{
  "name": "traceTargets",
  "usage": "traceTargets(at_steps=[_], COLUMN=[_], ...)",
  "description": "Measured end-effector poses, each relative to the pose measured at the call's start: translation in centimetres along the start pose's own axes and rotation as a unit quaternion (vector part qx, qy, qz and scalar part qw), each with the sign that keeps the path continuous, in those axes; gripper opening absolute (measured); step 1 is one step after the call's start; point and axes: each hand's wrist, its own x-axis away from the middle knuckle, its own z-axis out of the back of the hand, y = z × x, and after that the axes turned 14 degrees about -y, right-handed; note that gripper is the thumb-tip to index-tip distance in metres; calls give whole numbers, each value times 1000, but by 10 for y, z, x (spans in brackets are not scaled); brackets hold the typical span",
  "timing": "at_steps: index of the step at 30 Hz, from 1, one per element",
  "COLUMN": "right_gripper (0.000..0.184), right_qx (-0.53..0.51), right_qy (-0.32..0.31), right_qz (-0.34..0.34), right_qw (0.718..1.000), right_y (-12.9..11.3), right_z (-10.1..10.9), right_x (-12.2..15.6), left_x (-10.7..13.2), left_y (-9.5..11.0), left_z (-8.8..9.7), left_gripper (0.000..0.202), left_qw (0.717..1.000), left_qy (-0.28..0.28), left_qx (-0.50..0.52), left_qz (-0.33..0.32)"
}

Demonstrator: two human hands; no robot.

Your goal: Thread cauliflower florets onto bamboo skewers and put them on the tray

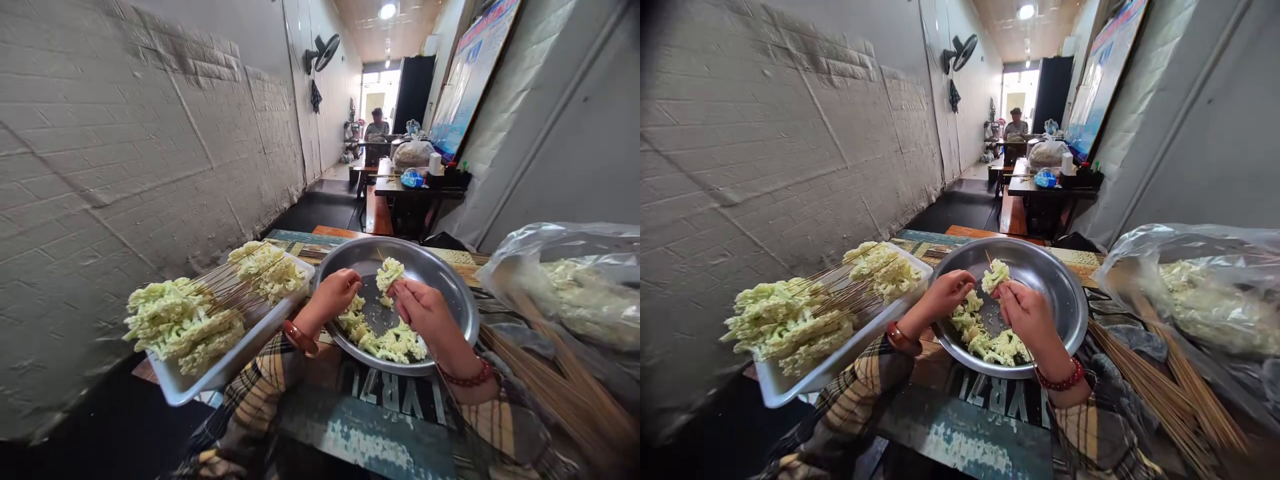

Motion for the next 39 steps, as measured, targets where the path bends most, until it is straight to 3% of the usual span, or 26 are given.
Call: traceTargets(at_steps=[2,9,15,21,26,29,30,31,34,36,39], right_gripper=[42,38,41,42,41,40,39,38,38,39,40], right_qx=[-17,-59,-58,-59,-69,-77,-79,-80,-81,-83,-99], right_qy=[-13,-15,-26,-16,-7,-2,-2,-2,-2,-1,2], right_qz=[7,31,50,56,71,79,79,78,78,79,64], right_qw=[1000,998,997,997,995,994,994,994,994,993,993], right_y=[-4,-11,-14,-23,-29,-31,-31,-31,-32,-33,-33], right_z=[5,25,32,39,42,42,42,42,44,45,48], right_x=[-2,-9,-9,-4,0,2,2,2,2,3,5], left_x=[0,-12,-15,-13,-20,-21,-20,-19,-17,-17,-17], left_y=[-4,-18,-20,-20,-12,5,12,20,43,56,67], left_z=[1,-18,-22,-18,-7,0,2,4,5,3,1], left_gripper=[22,21,25,27,27,29,33,39,50,45,38], left_qw=[995,969,954,971,994,993,985,959,853,813,792], left_qy=[-37,-139,-173,-164,-86,-49,-36,-17,17,32,64], left_qx=[-89,-196,-230,-154,-12,105,168,281,522,582,605], left_qz=[6,55,82,82,60,36,24,10,-6,-15,-46])
